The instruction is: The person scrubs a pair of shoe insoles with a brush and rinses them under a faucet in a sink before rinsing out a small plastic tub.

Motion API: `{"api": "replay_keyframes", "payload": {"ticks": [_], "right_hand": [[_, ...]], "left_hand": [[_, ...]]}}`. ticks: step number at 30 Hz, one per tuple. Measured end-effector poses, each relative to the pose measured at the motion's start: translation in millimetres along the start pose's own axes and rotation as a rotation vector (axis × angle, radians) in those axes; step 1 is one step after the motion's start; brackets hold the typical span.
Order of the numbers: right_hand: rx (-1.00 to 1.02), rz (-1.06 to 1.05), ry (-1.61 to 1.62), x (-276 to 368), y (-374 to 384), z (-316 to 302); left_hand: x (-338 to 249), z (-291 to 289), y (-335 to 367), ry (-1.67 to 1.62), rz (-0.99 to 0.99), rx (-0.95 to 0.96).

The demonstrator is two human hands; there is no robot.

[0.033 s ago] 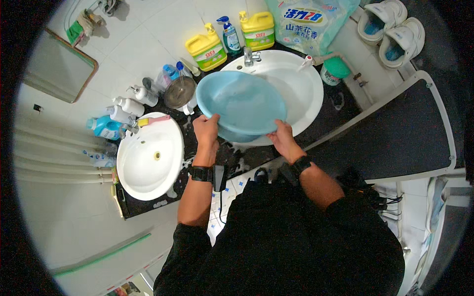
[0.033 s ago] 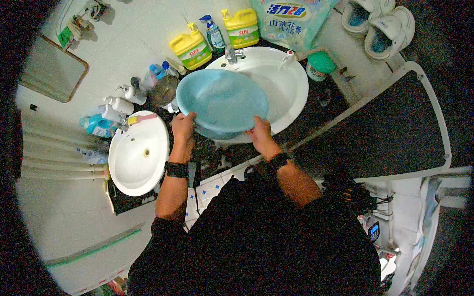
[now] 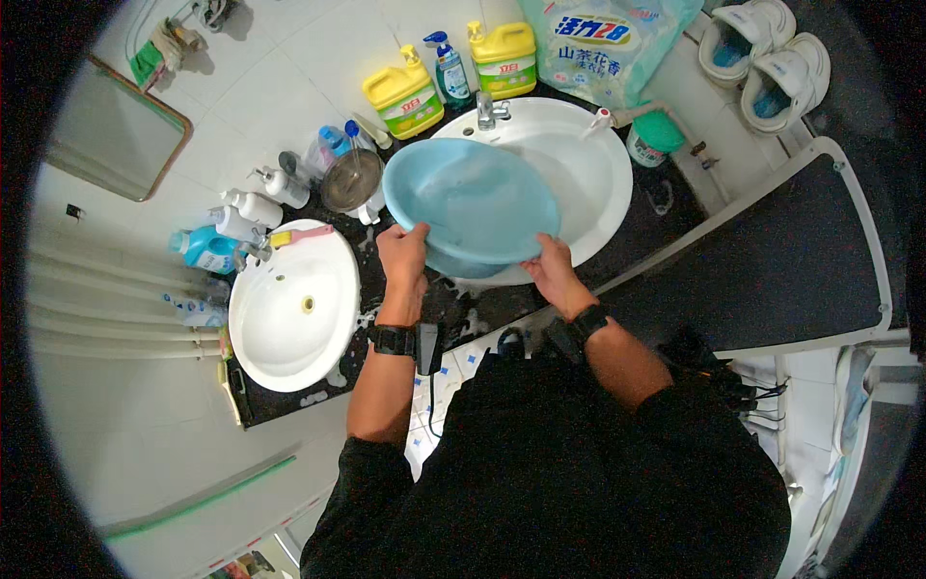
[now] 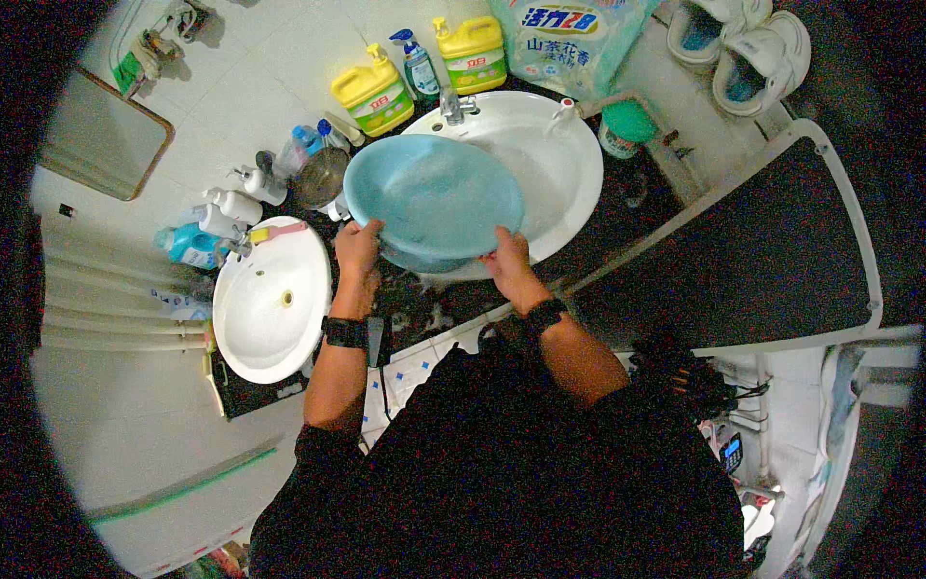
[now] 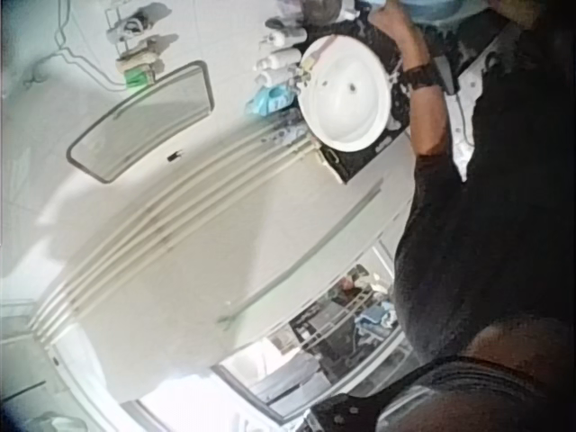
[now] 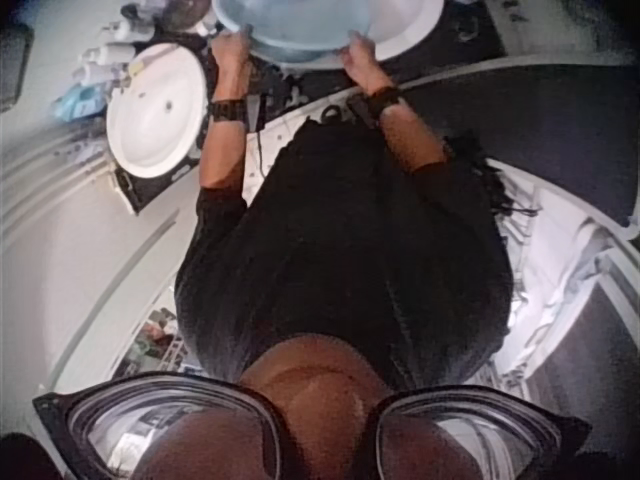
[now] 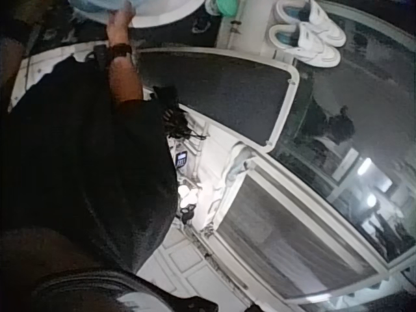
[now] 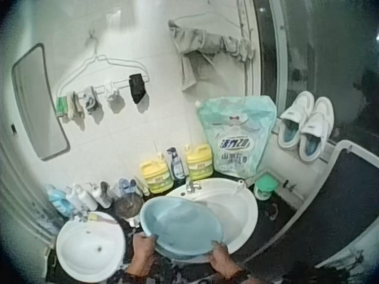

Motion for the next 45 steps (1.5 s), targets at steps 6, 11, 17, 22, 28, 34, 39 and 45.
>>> {"api": "replay_keyframes", "payload": {"ticks": [6, 11, 17, 22, 28, 34, 39, 45], "right_hand": [[0.045, 0.000, 0.048, -10.1, -2.6, 5.6], [0.069, 0.053, 0.015, -20.5, 4.4, -0.4], [-0.001, 0.087, 0.096, -30.6, -2.5, 11.7], [-0.062, 0.155, 0.107, -38.3, -11.4, 19.1], [-0.106, 0.251, 0.075, -54.0, -14.8, 22.2], [-0.087, 0.366, 0.047, -83.1, -15.2, 26.8], [-0.103, 0.429, 0.054, -88.8, -13.9, 37.0], [-0.083, 0.475, 0.066, -99.1, -11.9, 53.7]], "left_hand": [[-4.0, -9.5, 6.4, 0.019, 0.088, -0.029], [-22.5, -12.7, -0.2, 0.067, 0.091, -0.027], [-40.6, -17.1, -1.8, 0.171, 0.176, -0.044], [-48.6, -21.3, -0.2, 0.216, 0.175, -0.055], [-58.6, -23.3, 16.0, 0.545, 0.305, -0.013], [-105.5, -24.8, -11.2, 0.779, 0.572, -0.249], [-126.4, -25.5, -21.1, 0.854, 0.582, -0.254], [-157.1, -7.7, -32.8, 0.892, 0.703, -0.237]]}}
Point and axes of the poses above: each hand's wrist, its own y-axis towards the middle knuckle, its own z-axis out of the palm, x = y × z, the point moved 8 cm from there along y, towards the middle knuckle, and after that the axes turned 14 degrees about y, right-handed, at the moved point
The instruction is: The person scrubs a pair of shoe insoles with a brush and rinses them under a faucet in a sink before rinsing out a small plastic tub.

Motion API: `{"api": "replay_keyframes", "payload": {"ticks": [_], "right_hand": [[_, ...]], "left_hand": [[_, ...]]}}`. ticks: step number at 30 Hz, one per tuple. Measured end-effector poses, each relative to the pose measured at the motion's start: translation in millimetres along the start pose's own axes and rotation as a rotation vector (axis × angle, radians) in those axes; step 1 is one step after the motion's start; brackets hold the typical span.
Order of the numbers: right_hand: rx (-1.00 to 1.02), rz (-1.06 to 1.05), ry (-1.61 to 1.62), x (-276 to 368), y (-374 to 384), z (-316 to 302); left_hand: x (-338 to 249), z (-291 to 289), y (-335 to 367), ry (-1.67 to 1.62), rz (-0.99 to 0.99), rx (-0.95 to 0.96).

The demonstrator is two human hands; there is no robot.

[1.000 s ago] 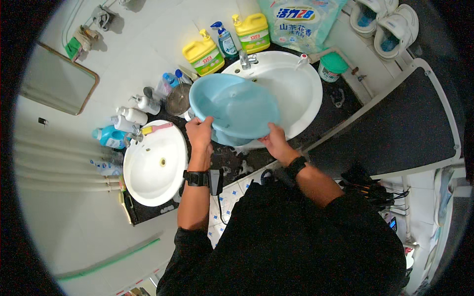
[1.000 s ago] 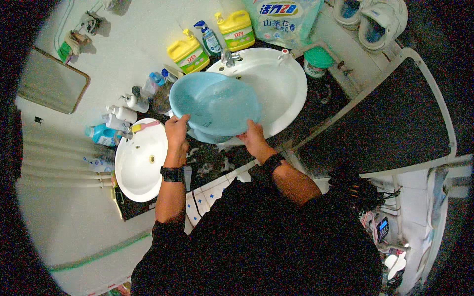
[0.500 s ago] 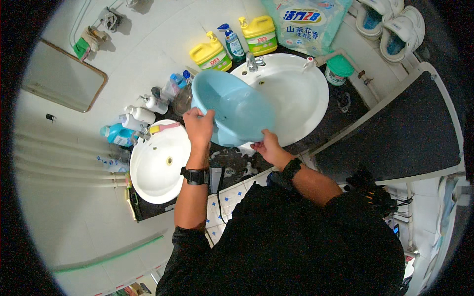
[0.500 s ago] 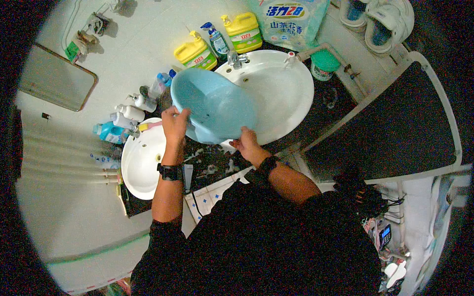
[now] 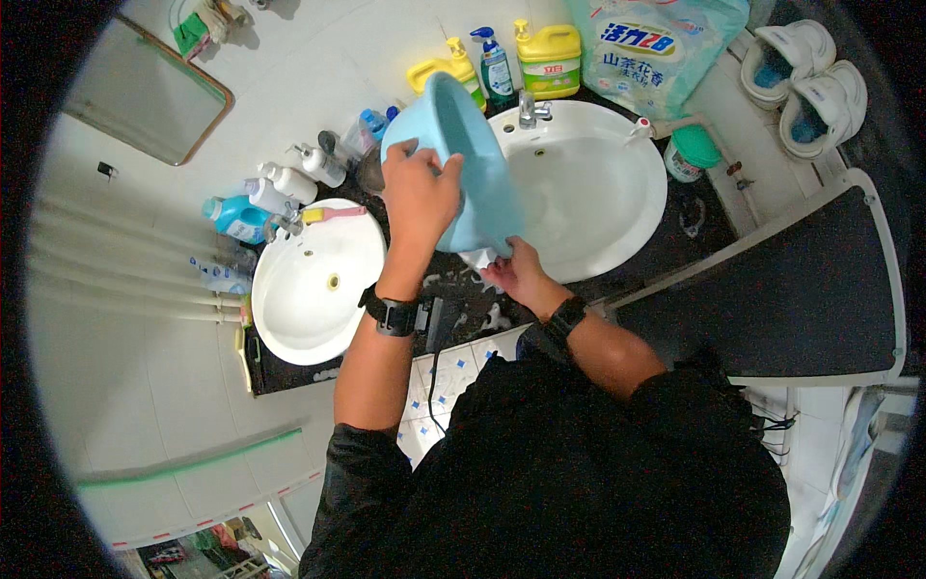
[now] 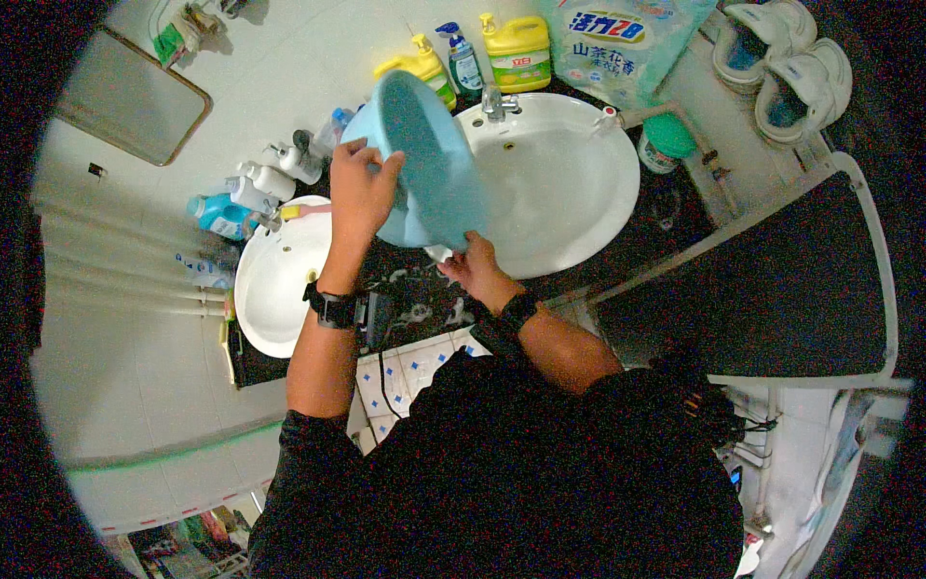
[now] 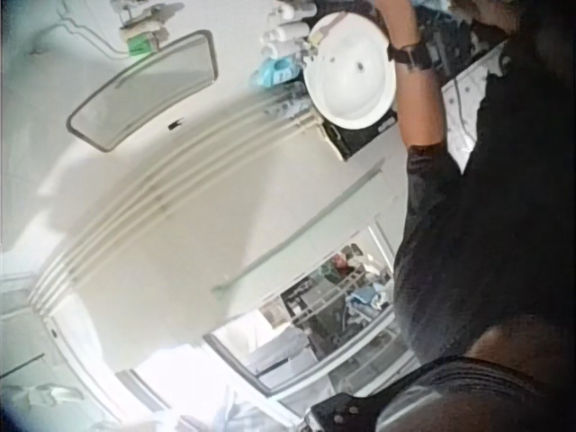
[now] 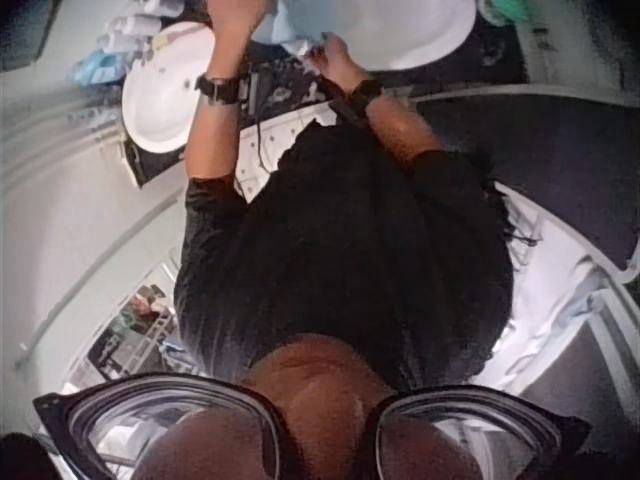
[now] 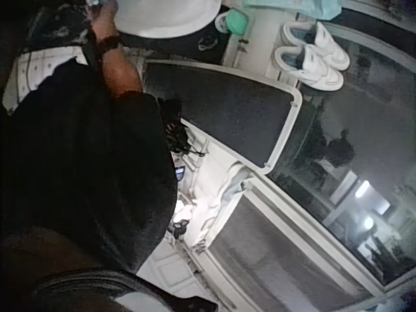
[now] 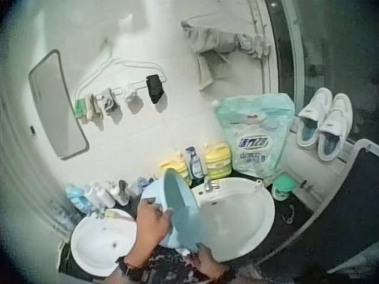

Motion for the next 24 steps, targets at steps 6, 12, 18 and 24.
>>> {"api": "replay_keyframes", "payload": {"ticks": [6, 12, 18, 24], "right_hand": [[0.134, 0.121, 0.245, -12.9, -3.4, 29.1], [0.452, 0.113, 0.255, -26.7, 29.9, 47.2], [0.831, 0.069, 0.078, -6.6, -55.8, 98.5], [0.962, 0.244, 0.287, -20.0, -81.7, 114.0]], "left_hand": [[-37.9, -13.6, 11.9, 0.081, 0.041, -0.026], [-111.4, -16.8, 8.0, 0.135, 0.324, -0.154], [-146.4, -9.4, -2.7, 0.175, 0.413, -0.145], [-144.0, -20.7, -14.3, 0.111, 0.462, -0.160]]}}
Point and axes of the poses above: each hand's wrist, its own y-axis towards the middle knuckle, its own z-axis out of the palm, x = y × z, the point moved 8 cm from there along y, towards the middle knuckle, and after that the axes turned 14 degrees about y, right-handed, at the moved point
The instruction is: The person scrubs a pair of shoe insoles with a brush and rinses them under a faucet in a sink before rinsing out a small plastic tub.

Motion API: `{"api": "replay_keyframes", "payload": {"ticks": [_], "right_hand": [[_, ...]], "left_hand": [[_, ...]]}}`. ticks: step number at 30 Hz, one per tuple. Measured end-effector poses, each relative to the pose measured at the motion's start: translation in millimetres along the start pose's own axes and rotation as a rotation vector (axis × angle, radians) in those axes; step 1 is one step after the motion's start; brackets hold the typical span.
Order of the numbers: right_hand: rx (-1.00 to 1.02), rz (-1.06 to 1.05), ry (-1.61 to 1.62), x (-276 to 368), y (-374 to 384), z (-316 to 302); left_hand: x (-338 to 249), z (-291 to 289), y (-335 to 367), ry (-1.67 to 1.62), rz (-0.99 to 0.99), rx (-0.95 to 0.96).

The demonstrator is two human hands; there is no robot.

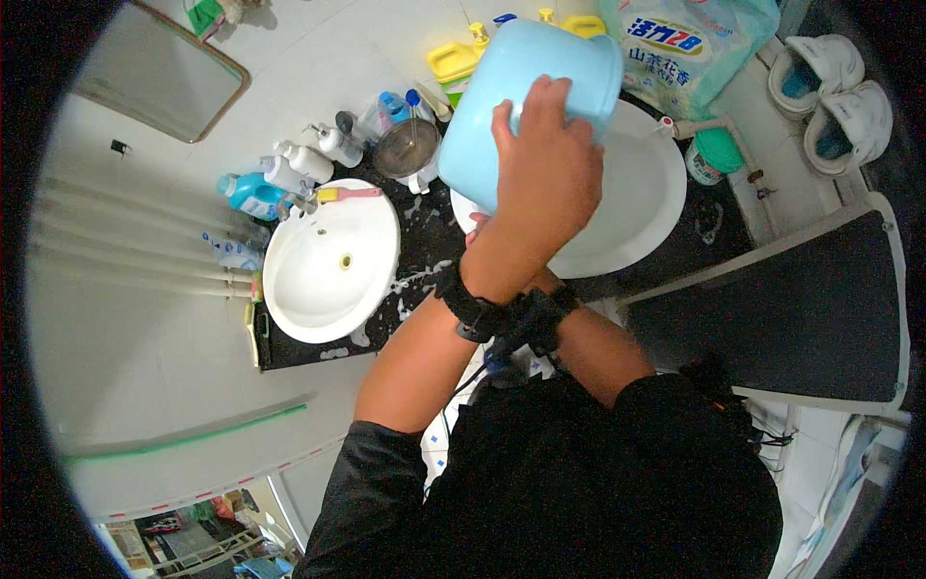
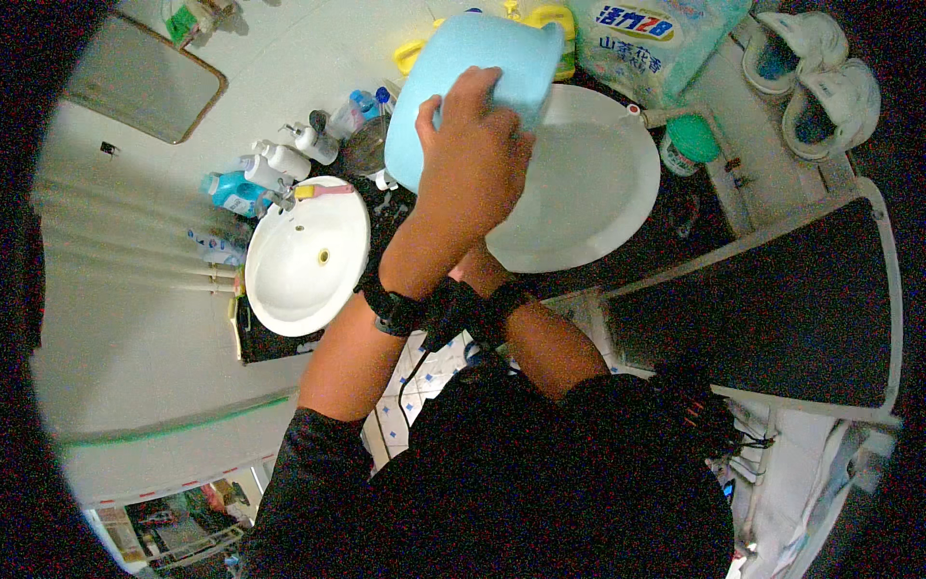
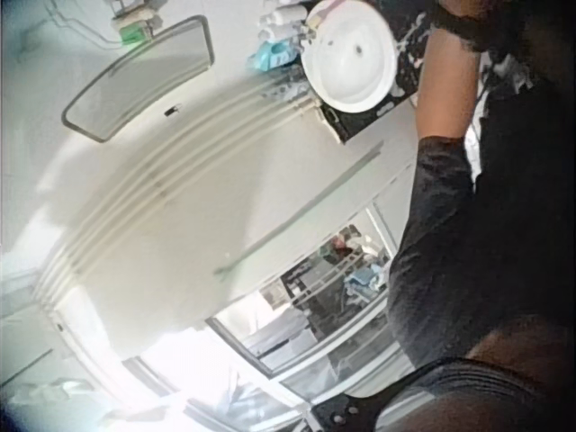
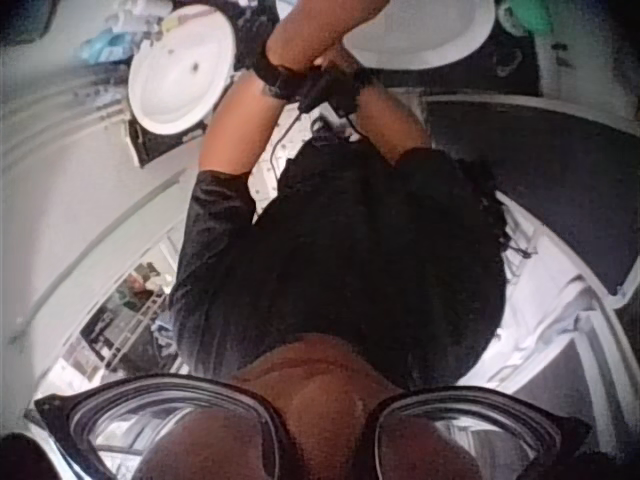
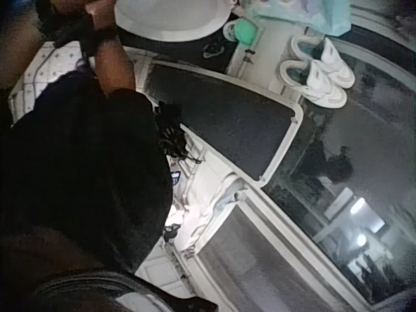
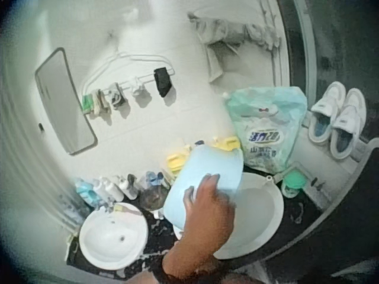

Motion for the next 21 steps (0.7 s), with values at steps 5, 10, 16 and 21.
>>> {"api": "replay_keyframes", "payload": {"ticks": [5, 10, 16, 21], "right_hand": [[-0.458, -0.343, -0.249, 22.5, -17.1, -64.1], [-0.613, -0.666, -0.589, -3.6, -41.5, -55.8], [-0.709, -0.866, -1.113, -77.5, -51.6, -32.2], [-0.729, -0.714, -1.461, -152.7, -23.2, -59.9]], "left_hand": [[97.2, -21.4, -43.8, -0.269, -0.264, -0.092], [224.6, -34.2, -164.0, -0.725, -0.595, 0.004], [299.3, -35.9, -325.3, -1.206, -1.038, 0.113], [348.2, -41.4, -431.2, -1.149, -1.470, 0.140]]}}
Point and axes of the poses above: each hand's wrist, its own y-axis towards the middle knuckle, its own z-axis out of the palm, x = y × z, the point moved 8 cm from there along y, towards the middle knuckle, and after that the axes turned 14 degrees about y, right-handed, at the moved point
